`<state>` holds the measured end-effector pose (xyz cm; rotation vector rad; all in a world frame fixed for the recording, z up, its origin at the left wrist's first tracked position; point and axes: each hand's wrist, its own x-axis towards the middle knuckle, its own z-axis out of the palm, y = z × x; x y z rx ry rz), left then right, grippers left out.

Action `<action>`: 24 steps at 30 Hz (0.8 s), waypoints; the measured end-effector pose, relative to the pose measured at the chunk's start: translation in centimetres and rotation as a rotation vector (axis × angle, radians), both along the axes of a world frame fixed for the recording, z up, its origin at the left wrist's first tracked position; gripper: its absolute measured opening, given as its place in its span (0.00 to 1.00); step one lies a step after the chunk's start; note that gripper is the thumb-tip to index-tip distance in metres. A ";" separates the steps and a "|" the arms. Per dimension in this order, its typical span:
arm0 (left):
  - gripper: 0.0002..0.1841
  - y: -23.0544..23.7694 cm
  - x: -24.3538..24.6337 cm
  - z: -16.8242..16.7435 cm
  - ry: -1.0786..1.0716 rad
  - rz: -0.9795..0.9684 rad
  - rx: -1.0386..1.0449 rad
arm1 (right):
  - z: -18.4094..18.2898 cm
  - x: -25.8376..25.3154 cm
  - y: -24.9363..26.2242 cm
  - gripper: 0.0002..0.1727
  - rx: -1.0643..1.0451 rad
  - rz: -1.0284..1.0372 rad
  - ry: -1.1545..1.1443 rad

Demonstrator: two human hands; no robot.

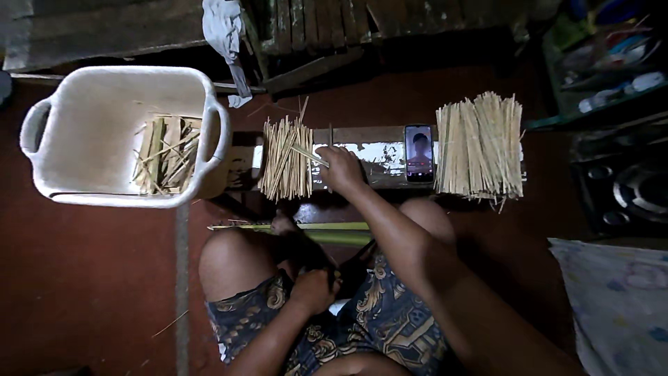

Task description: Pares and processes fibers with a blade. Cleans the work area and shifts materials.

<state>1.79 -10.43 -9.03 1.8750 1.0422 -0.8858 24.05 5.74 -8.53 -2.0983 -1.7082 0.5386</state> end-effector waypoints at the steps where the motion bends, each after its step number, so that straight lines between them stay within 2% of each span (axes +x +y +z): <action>1: 0.32 0.0 0.0 0.0 0.001 0.001 -0.002 | 0.4 0.2 0.0 0.22 -0.003 -0.013 0.060; 7: 0.32 -0.1 0.2 0.1 0.009 -0.004 -0.004 | 2.7 1.6 0.2 0.23 0.054 -0.163 0.572; 13: 0.31 0.1 0.0 0.2 0.000 0.011 -0.006 | 2.9 -0.2 1.1 0.29 0.027 -0.156 0.841; 15: 0.31 0.1 0.0 0.2 0.012 0.012 -0.009 | 2.2 -1.1 1.4 0.29 0.032 -0.147 0.903; 17: 0.31 0.1 0.0 0.2 0.019 0.014 -0.013 | 1.9 -1.0 1.4 0.25 0.045 -0.153 0.862; 20: 0.31 0.0 0.0 -0.1 0.023 0.008 -0.002 | 2.3 0.0 1.2 0.18 0.056 -0.187 0.623; 24: 0.31 0.0 0.3 -0.2 0.014 0.002 0.003 | 2.1 1.8 0.7 0.18 0.004 -0.205 0.374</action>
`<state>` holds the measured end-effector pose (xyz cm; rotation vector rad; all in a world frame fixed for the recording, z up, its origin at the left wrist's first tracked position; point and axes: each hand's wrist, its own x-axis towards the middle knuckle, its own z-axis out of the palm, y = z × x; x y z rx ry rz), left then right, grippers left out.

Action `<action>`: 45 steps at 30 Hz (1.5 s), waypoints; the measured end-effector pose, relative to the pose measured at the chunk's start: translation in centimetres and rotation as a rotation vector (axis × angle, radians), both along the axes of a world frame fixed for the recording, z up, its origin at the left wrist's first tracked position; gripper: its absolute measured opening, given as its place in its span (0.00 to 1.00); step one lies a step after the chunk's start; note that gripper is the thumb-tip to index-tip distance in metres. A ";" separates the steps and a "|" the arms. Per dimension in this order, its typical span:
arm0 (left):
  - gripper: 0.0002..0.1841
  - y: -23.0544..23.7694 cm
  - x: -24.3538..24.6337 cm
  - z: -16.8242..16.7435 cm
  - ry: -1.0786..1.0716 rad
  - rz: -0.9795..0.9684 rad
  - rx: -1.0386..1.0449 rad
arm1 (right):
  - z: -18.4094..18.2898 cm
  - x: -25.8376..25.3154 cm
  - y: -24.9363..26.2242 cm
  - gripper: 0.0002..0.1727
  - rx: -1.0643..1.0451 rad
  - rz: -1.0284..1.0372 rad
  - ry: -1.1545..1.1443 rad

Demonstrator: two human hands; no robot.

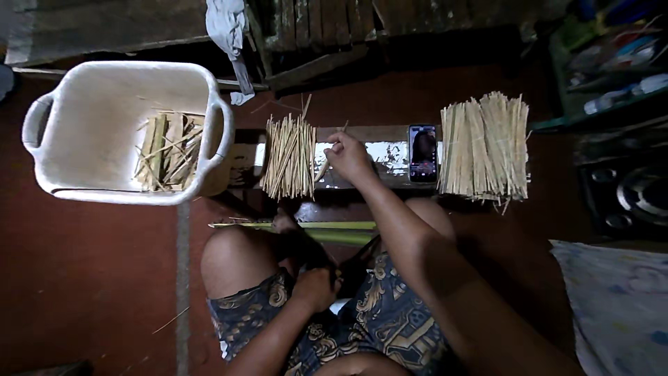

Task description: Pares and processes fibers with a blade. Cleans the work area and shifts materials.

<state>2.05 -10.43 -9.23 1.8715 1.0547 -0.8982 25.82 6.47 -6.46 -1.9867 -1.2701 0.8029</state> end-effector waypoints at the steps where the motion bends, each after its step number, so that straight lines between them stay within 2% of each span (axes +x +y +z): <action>1: 0.31 0.0 0.1 0.0 -0.004 -0.006 0.001 | -0.3 0.1 -0.1 0.21 -0.032 0.010 -0.059; 5: 0.30 0.0 0.2 0.1 0.008 -0.022 -0.001 | -1.5 -1.2 -0.3 0.27 -0.083 0.093 -0.254; 10: 0.30 0.0 0.1 0.0 0.021 -0.010 -0.002 | -2.1 -2.7 -1.1 0.24 0.022 0.273 -0.122; 19: 0.29 0.2 0.1 -0.3 0.021 -0.002 0.012 | -0.9 -0.8 -3.0 0.11 0.025 0.290 -0.048; 29: 0.28 -0.1 0.5 -0.7 0.024 -0.036 0.014 | -0.5 0.7 -4.7 0.10 0.054 0.337 -0.075; 39: 0.28 0.1 0.4 -0.5 0.063 -0.038 0.017 | 0.6 0.0 -4.6 0.08 -0.054 0.356 -0.061; 45: 0.29 0.1 0.5 -0.5 0.062 -0.038 0.009 | 0.4 0.0 -4.5 0.08 -0.049 0.360 -0.063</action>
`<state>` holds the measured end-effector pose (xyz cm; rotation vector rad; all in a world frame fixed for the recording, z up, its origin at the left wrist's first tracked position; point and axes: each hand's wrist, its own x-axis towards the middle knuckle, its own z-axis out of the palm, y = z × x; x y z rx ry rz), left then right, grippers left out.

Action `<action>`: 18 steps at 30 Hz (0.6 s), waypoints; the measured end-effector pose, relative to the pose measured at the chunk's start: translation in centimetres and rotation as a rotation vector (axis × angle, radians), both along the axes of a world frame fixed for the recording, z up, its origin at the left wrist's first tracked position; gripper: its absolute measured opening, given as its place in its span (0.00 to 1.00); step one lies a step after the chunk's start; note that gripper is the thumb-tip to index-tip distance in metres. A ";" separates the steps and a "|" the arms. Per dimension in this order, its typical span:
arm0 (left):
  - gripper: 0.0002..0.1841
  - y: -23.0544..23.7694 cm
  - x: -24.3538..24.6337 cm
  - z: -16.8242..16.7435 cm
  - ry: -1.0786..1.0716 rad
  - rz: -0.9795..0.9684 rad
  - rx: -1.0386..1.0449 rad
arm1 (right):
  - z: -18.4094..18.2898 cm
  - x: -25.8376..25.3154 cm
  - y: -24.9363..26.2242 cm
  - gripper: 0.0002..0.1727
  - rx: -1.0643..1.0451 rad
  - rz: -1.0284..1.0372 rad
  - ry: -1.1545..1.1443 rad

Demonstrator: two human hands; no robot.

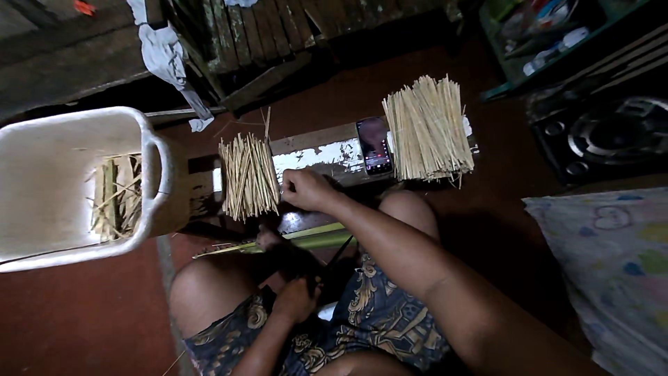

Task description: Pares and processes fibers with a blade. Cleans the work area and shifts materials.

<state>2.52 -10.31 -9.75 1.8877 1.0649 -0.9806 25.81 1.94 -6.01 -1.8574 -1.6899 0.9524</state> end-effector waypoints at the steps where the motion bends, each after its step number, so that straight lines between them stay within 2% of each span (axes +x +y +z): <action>1: 0.29 0.0 0.0 0.0 -0.003 0.000 0.006 | -0.1 0.0 0.0 0.08 0.009 -0.001 0.002; 7: 0.29 0.0 0.0 0.1 -0.004 -0.007 0.008 | -0.8 -0.1 0.2 0.08 0.075 -0.005 -0.008; 18: 0.30 0.0 -0.1 -0.1 -0.003 -0.016 0.009 | -0.9 0.0 0.2 0.08 0.069 0.023 0.006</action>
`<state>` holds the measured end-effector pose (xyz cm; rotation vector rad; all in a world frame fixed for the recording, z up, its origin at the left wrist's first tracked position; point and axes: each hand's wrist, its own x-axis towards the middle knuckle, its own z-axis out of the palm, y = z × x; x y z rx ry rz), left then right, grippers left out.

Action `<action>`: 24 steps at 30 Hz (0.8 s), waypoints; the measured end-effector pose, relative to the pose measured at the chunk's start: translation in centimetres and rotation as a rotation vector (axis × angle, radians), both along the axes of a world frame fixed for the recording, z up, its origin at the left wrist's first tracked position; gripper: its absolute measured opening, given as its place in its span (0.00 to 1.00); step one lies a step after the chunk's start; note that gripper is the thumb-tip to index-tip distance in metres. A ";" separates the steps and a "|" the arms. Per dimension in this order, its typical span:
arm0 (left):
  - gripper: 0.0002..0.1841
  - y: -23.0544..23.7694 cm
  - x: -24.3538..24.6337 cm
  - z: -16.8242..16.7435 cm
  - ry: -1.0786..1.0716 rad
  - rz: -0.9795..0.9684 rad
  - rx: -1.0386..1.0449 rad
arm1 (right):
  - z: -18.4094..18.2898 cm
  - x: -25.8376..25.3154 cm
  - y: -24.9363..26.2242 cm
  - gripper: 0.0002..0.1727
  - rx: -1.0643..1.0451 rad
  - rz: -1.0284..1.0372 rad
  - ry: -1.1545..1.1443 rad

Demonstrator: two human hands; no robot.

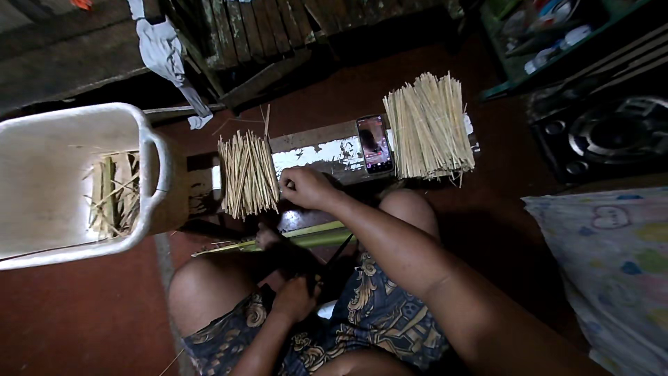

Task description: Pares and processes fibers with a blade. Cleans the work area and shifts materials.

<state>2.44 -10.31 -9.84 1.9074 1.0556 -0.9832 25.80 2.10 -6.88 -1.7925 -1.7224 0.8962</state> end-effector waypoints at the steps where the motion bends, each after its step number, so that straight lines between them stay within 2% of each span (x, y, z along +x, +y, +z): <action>1: 0.30 0.0 0.0 0.0 -0.002 0.000 0.000 | 0.1 0.0 0.0 0.09 -0.003 0.002 0.003; 18: 0.28 0.0 0.1 0.1 -0.005 0.011 0.000 | 0.8 0.1 -0.3 0.13 -0.049 0.006 0.025; 22: 0.27 0.2 0.1 0.4 -0.016 0.013 0.005 | 1.8 1.2 -1.5 0.12 -0.014 0.014 -0.006; 24: 0.28 0.4 0.2 0.6 -0.028 0.015 0.014 | 3.4 2.8 -3.3 0.12 0.003 -0.005 -0.018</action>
